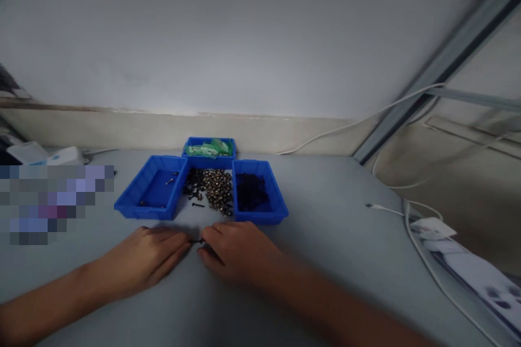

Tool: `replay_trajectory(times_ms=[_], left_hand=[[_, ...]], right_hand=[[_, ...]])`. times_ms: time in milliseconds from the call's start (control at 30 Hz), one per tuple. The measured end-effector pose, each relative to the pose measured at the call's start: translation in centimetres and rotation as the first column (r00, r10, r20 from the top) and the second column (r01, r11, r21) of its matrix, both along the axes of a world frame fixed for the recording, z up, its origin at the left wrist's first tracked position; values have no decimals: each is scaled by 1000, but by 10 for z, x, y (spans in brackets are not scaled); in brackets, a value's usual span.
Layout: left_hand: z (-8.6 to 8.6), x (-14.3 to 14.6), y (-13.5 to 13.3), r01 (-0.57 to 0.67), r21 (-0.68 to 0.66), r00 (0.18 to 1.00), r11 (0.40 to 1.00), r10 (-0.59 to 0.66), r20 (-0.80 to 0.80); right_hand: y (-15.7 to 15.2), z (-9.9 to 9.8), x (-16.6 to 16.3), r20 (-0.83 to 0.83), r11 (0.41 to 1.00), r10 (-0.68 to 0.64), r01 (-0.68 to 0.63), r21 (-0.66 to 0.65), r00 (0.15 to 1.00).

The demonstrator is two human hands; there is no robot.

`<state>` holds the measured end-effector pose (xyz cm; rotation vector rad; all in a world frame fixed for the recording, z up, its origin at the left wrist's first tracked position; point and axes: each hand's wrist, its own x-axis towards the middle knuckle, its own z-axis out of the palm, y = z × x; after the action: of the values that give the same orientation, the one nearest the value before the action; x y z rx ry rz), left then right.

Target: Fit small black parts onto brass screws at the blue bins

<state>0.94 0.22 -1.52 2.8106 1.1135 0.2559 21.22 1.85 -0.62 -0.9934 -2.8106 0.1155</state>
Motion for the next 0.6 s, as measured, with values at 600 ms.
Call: replay_trajectory(times_ms=[600], left_hand=[[1, 1, 1, 9, 76, 992, 997, -18, 127]], right_hand=[[2, 0, 1, -55, 1000, 8, -9, -22, 998]])
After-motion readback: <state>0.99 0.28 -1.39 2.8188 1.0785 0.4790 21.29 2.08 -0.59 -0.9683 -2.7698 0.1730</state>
